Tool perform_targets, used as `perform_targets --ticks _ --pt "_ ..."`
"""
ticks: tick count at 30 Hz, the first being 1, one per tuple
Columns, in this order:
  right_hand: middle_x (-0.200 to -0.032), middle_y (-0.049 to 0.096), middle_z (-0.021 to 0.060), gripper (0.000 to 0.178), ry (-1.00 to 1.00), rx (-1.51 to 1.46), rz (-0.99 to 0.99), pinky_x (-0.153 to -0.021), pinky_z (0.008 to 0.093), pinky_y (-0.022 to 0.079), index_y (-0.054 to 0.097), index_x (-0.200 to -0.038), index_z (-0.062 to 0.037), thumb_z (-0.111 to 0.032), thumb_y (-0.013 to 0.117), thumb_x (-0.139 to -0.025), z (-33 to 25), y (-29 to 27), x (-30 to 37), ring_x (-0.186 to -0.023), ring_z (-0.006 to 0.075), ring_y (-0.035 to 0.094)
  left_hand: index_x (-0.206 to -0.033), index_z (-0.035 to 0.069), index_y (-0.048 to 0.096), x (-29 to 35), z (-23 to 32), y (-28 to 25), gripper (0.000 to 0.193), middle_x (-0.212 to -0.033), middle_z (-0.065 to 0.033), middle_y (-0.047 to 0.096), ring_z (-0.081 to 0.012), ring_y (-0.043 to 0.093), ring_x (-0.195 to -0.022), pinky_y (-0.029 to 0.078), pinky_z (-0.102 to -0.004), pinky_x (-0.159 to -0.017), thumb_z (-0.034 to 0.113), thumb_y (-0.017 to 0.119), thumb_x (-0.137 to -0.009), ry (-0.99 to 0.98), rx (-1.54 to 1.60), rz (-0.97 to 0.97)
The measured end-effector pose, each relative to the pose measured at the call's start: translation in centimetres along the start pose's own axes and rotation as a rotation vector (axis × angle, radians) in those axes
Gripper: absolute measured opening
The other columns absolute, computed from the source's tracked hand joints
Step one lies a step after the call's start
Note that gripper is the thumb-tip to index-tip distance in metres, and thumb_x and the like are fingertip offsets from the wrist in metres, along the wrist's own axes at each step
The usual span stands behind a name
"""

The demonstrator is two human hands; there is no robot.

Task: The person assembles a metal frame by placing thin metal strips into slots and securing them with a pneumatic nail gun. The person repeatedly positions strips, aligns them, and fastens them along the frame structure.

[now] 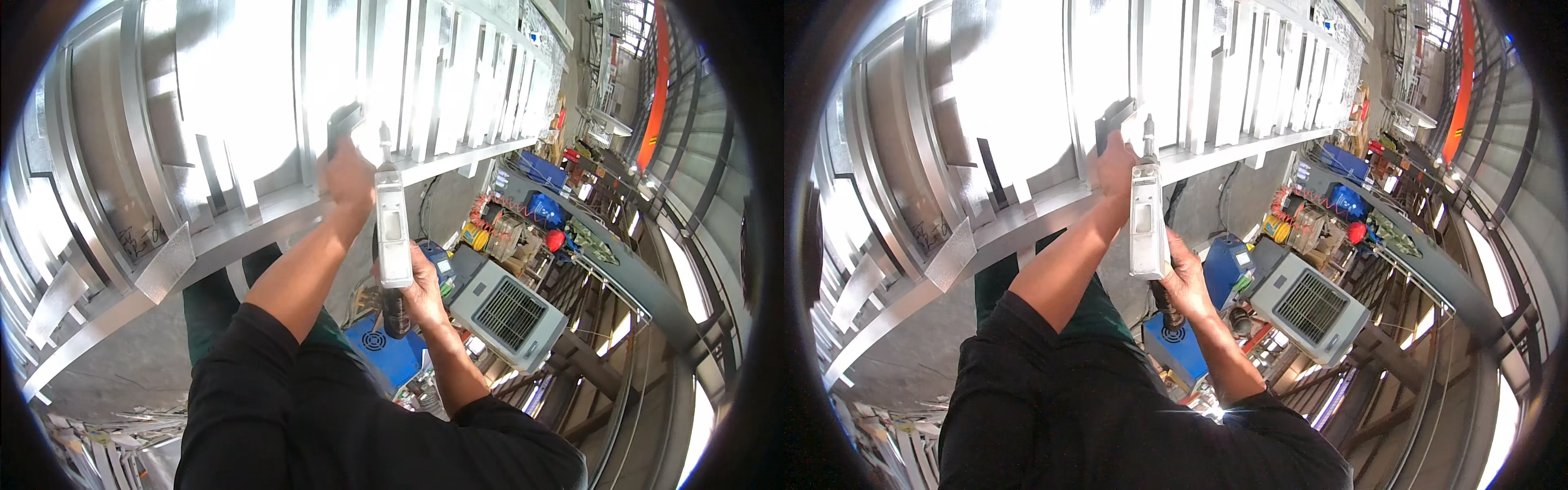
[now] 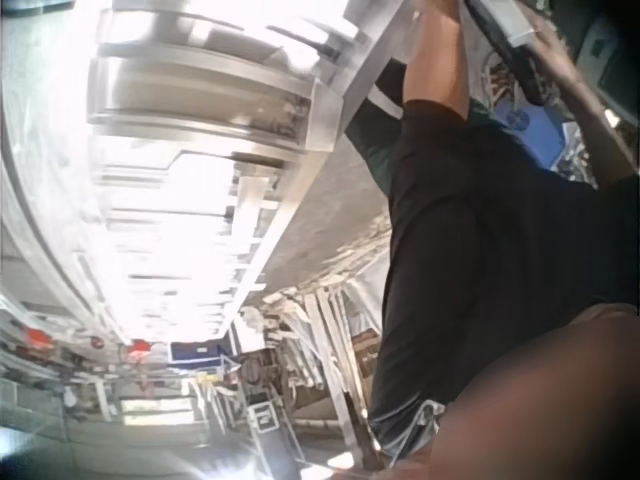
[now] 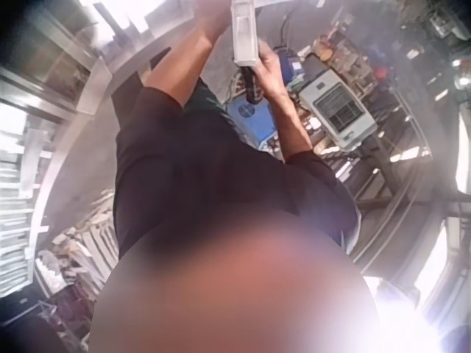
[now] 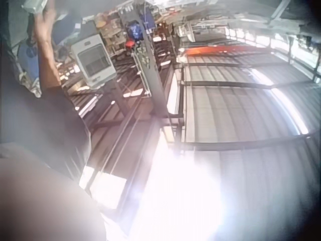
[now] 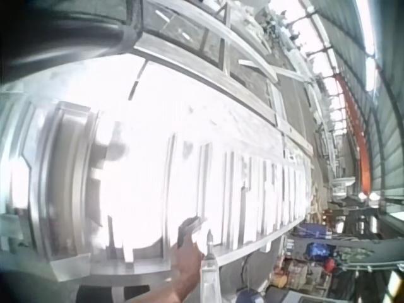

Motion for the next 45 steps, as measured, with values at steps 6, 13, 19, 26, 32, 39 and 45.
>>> perform_targets --ticks 6,13,19,26,32,39,45 --pt "-0.093 0.066 0.0048 0.065 0.036 -0.075 -0.003 -0.070 0.0284 0.053 0.054 -0.123 -0.0026 -0.056 0.068 -0.088 -0.6 0.4 -1.3 -0.078 0.0123 0.062 -0.108 0.002 0.053 0.2 -0.2 0.2 0.018 -0.091 -0.0269 0.068 -0.0446 0.066 -0.090 0.050 -0.0518 -0.078 0.013 0.052 -0.094 0.033 0.054 0.018" --pt "-0.093 0.066 0.0061 0.069 0.088 -0.259 -0.014 -0.070 0.0296 0.053 0.053 -0.121 -0.0024 -0.059 0.070 -0.085 -1.3 1.5 -1.5 -0.077 0.0139 0.062 -0.109 0.002 0.054 0.0 -0.9 0.8 0.022 -0.091 -0.0267 0.068 -0.0451 0.066 -0.090 0.051 -0.0501 -0.078 0.018 0.054 -0.094 -0.016 0.192 -0.015" --pt "-0.097 0.065 0.0060 0.069 0.072 -0.280 -0.028 -0.071 0.0298 0.053 0.051 -0.127 -0.0019 -0.055 0.070 -0.087 -1.3 1.5 -1.8 -0.079 0.0137 0.062 -0.109 0.002 0.054 0.3 -0.4 0.1 0.023 -0.093 -0.0264 0.068 -0.0456 0.066 -0.089 0.051 -0.0497 -0.078 0.018 0.056 -0.094 0.058 0.209 0.005" --pt "-0.097 0.065 0.0069 0.060 0.079 -0.315 -0.034 -0.070 0.0290 0.053 0.051 -0.127 -0.0015 -0.046 0.069 -0.092 -1.7 1.8 -1.9 -0.079 0.0135 0.062 -0.109 0.002 0.054 -0.3 -1.4 1.2 0.027 -0.094 -0.0260 0.068 -0.0452 0.066 -0.090 0.051 -0.0511 -0.077 0.024 0.060 -0.093 0.018 0.219 -0.019" --pt "-0.094 0.066 0.0074 0.052 0.136 -0.301 -0.017 -0.068 0.0300 0.054 0.053 -0.120 -0.0022 -0.044 0.069 -0.093 -2.2 1.7 -2.1 -0.077 0.0141 0.062 -0.111 0.003 0.055 -0.8 -2.1 1.8 0.029 -0.095 -0.0253 0.069 -0.0421 0.068 -0.091 0.052 -0.0481 -0.077 0.025 0.062 -0.092 -0.011 0.303 -0.077" --pt "-0.094 0.066 0.0059 0.048 0.157 -0.229 -0.006 -0.074 0.0296 0.051 0.057 -0.116 -0.0027 -0.044 0.067 -0.094 -2.4 1.5 -2.2 -0.081 0.0137 0.062 -0.112 0.002 0.056 -0.4 -1.9 1.3 0.027 -0.098 -0.0254 0.069 -0.0429 0.067 -0.093 0.052 -0.0472 -0.079 0.022 0.059 -0.094 -0.025 0.300 -0.069" --pt "-0.094 0.065 0.0037 0.049 0.156 -0.142 0.019 -0.073 0.0285 0.051 0.057 -0.122 -0.0042 -0.044 0.066 -0.094 -2.9 1.6 -2.2 -0.083 0.0114 0.061 -0.116 0.006 0.057 -0.7 -1.8 1.3 0.026 -0.100 -0.0248 0.069 -0.0439 0.066 -0.093 0.052 -0.0473 -0.079 0.017 0.058 -0.093 0.017 0.173 -0.053"
Point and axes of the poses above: each hand's wrist, its own x-axis away from the middle knuckle, its own y-axis out of the palm, z = x × y, the point moved 7 cm from there along -x, towards the middle knuckle
